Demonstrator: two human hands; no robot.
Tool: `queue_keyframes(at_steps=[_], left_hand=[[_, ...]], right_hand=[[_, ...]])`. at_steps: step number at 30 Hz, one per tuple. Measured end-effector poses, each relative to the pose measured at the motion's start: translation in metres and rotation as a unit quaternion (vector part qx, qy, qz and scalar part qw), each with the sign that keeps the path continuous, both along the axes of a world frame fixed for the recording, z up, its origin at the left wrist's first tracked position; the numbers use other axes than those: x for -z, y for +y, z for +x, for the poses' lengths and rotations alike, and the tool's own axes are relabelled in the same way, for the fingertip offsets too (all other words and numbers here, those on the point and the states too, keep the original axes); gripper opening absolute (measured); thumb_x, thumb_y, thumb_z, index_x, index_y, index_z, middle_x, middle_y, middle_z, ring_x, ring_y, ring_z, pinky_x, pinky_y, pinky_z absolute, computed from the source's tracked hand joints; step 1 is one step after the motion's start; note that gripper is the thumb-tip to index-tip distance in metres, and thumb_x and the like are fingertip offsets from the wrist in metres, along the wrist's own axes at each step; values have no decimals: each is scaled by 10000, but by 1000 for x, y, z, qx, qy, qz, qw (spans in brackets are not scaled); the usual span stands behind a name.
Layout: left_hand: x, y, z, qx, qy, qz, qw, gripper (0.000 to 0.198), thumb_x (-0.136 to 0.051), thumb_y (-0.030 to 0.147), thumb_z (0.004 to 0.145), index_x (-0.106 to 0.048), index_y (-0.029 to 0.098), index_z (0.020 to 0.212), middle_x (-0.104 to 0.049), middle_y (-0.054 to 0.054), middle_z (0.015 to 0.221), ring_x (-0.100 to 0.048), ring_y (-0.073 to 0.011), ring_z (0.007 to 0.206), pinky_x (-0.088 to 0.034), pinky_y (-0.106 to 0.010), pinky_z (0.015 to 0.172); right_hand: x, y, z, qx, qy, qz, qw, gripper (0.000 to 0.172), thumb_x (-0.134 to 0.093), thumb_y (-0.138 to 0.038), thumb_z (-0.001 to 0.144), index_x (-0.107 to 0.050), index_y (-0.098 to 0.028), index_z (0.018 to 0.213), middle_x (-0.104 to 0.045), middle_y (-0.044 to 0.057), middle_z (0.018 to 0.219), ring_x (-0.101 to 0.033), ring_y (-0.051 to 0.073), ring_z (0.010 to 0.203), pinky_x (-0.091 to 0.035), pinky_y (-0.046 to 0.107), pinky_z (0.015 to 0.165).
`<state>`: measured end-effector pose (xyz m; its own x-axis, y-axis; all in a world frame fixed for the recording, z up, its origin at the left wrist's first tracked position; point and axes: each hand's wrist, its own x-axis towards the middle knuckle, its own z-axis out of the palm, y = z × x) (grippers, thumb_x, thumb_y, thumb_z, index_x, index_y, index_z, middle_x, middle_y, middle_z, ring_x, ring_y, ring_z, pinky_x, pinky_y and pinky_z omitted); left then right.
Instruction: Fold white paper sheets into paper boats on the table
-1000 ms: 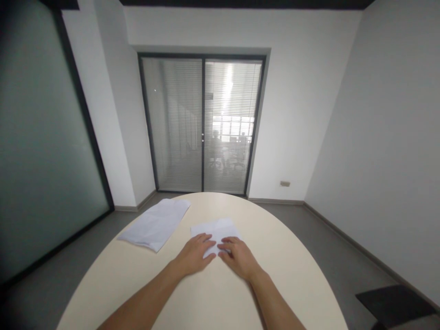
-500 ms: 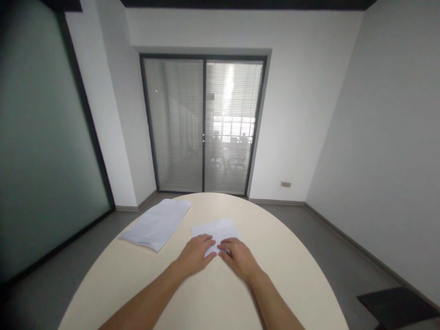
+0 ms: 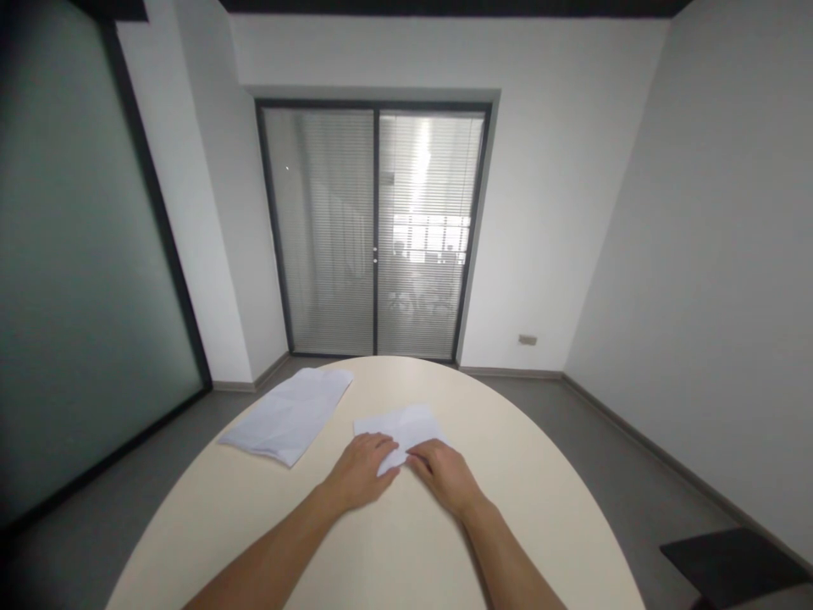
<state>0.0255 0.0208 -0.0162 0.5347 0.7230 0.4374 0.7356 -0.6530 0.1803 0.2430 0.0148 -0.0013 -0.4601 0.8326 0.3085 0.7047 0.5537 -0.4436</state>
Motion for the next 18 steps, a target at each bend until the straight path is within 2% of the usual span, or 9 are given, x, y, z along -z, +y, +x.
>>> queue_keyframes(at_steps=[9,15,18], left_hand=[[-7,-2,1,3,-27,-2,1000,291,-484,345,955,-639,210,1159,-690,-72,1077,-606,-240,1018,-431,-407,964],[-10,-2,-1,36,-76,22,996,418,-600,403,860,-602,204,1228,-671,-82,1155,-597,-262,1054,-410,-434,1007],[-6,2,0,26,-96,21,995,309,-571,355,884,-636,203,1146,-693,-73,1096,-620,-249,1010,-447,-400,954]], right_hand=[[0,-1,-2,-5,-26,43,999,352,-403,-419,989,-702,-254,1077,-737,58,1047,-644,227,980,-465,342,894],[5,5,5,53,-18,104,993,374,-351,-388,1008,-684,-229,1068,-732,69,1030,-650,228,971,-454,359,896],[6,8,8,72,-7,115,991,386,-349,-403,1007,-688,-222,1048,-731,79,1028,-650,233,973,-450,369,905]])
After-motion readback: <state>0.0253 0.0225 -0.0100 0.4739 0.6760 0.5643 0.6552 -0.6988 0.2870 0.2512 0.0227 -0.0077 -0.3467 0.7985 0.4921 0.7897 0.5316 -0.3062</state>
